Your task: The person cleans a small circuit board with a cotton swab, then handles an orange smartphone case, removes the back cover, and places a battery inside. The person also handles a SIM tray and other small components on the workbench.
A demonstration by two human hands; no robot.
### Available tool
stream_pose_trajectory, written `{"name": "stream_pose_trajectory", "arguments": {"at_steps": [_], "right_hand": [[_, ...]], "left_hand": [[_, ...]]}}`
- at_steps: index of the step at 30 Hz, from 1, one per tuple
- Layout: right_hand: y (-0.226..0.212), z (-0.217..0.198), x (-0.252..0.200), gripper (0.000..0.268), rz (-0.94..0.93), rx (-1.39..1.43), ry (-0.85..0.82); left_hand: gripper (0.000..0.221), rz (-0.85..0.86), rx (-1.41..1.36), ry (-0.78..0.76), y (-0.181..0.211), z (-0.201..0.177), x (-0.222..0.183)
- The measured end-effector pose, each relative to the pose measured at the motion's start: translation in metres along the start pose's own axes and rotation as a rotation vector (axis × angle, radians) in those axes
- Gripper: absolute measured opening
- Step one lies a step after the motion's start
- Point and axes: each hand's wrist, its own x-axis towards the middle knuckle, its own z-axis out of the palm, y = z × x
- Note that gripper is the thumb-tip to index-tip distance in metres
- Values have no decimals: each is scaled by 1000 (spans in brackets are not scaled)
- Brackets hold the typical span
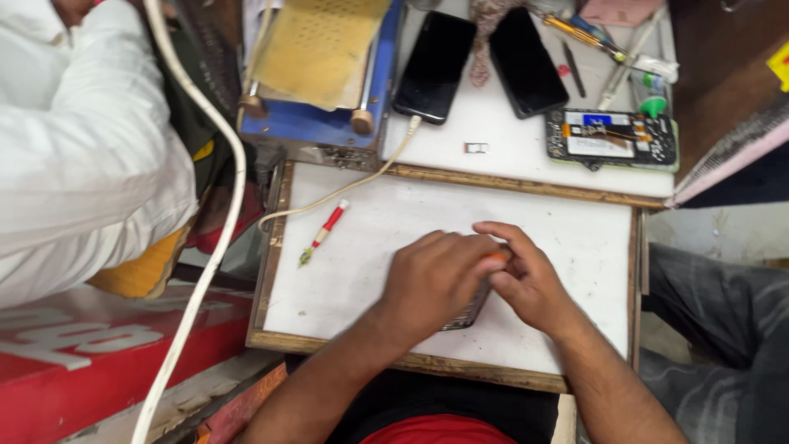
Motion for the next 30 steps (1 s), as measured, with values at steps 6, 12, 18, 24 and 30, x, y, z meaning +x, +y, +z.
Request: {"name": "stream_pose_trajectory", "arguments": {"at_steps": [6, 12, 18, 24, 30], "right_hand": [[13, 4, 4, 53, 152, 143, 139], [3, 3, 11, 33, 268, 155, 254], [7, 3, 11, 33, 260, 329, 288], [12, -1, 12, 30, 290, 429, 311], [15, -4, 11, 26, 291, 444, 277]], "left_hand": [[26, -86, -32, 114, -14, 5, -3], [14, -449, 333, 439, -97, -62, -14], [25, -401, 378, 408, -116, -75, -2], [20, -433, 351, 388, -111, -67, -2], [12, -292, 223, 446, -124, -66, -6]]}}
